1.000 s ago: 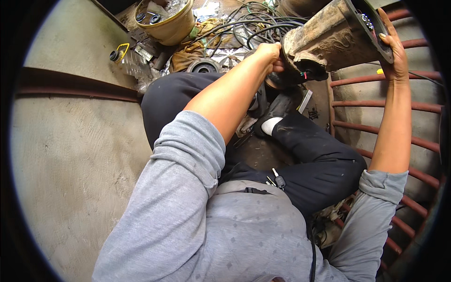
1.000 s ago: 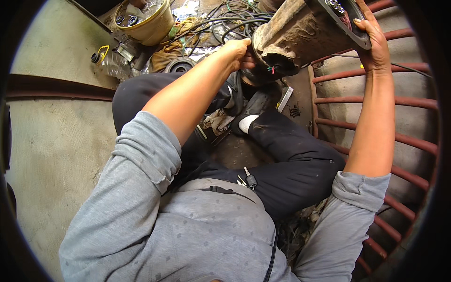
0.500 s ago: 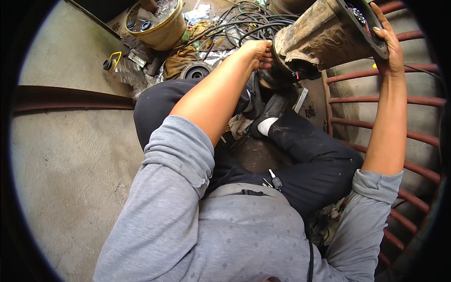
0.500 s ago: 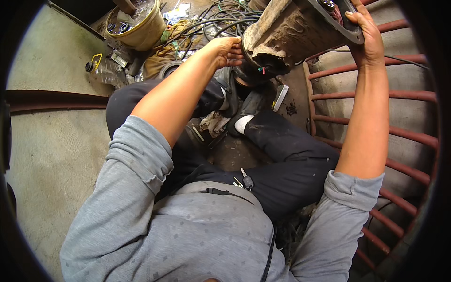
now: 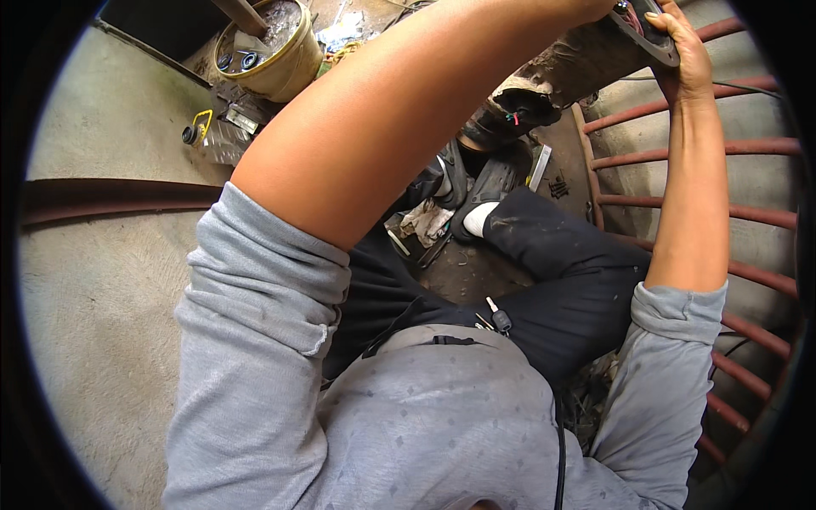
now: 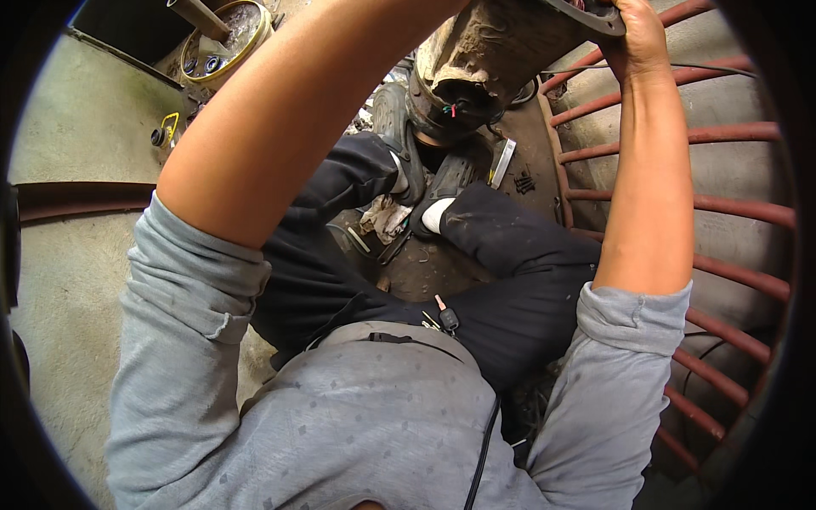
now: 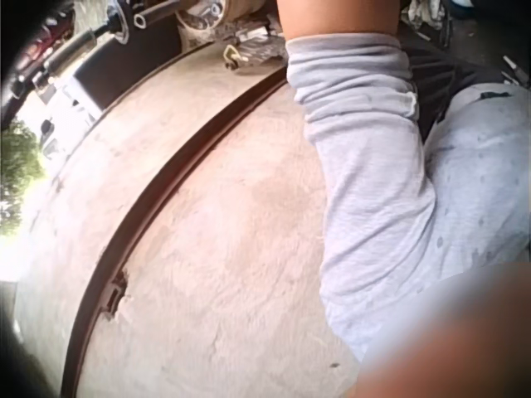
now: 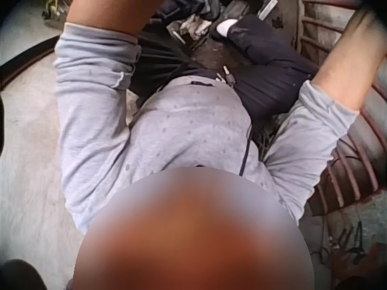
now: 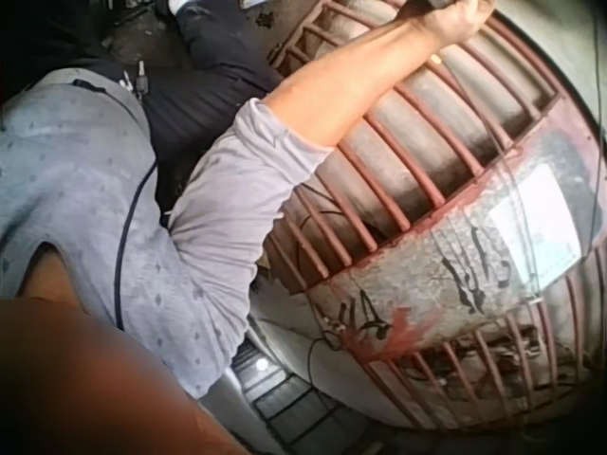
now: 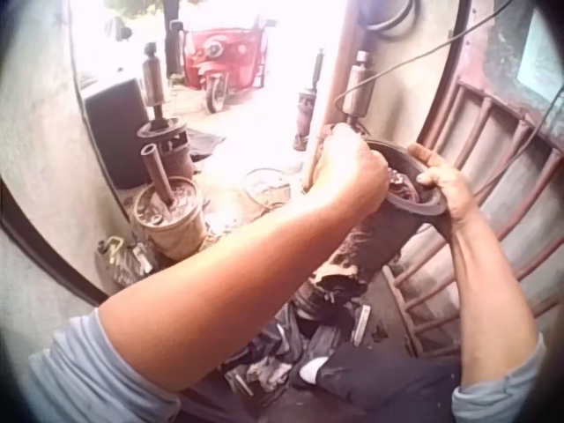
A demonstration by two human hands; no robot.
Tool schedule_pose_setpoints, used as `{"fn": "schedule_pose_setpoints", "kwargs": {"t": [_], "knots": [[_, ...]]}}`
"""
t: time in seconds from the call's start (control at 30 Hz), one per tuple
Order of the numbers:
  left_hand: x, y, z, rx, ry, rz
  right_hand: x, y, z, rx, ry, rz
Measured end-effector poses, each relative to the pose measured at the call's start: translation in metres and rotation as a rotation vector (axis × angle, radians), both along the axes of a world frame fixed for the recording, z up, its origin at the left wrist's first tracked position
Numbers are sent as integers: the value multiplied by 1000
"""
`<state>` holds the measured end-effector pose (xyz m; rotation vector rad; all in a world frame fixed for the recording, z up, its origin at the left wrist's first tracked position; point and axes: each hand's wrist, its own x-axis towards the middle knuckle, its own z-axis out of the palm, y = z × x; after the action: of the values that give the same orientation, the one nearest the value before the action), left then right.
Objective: The person sits on the floor and uses a wrench to loosen and remove bolts from a cylindrical motor housing. They repeatedly reposition the motor, tighten and loosen fasteners, and inspect the interior components while working in a cluttered workshop.
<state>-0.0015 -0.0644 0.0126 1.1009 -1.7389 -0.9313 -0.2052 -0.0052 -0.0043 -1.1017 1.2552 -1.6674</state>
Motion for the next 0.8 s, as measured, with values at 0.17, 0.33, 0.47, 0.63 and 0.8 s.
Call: {"fn": "schedule_pose_setpoints", "kwargs": {"t": [0.17,0.33,0.47,0.63,0.8], "knots": [[0,-11,-8,-21,-25,-105,10,4,3,5,5,-31],[-19,-33,-24,-114,-25,-111,15,8,2,-13,30,-80],[-36,-63,-29,-1619,-1687,-182,19,10,1,-13,26,-70],[-37,-71,-35,-1617,-1346,-148,10,11,-5,-12,50,-139],[-65,-98,-44,-2101,-2342,1907,-7,13,-11,24,81,-123]]}}
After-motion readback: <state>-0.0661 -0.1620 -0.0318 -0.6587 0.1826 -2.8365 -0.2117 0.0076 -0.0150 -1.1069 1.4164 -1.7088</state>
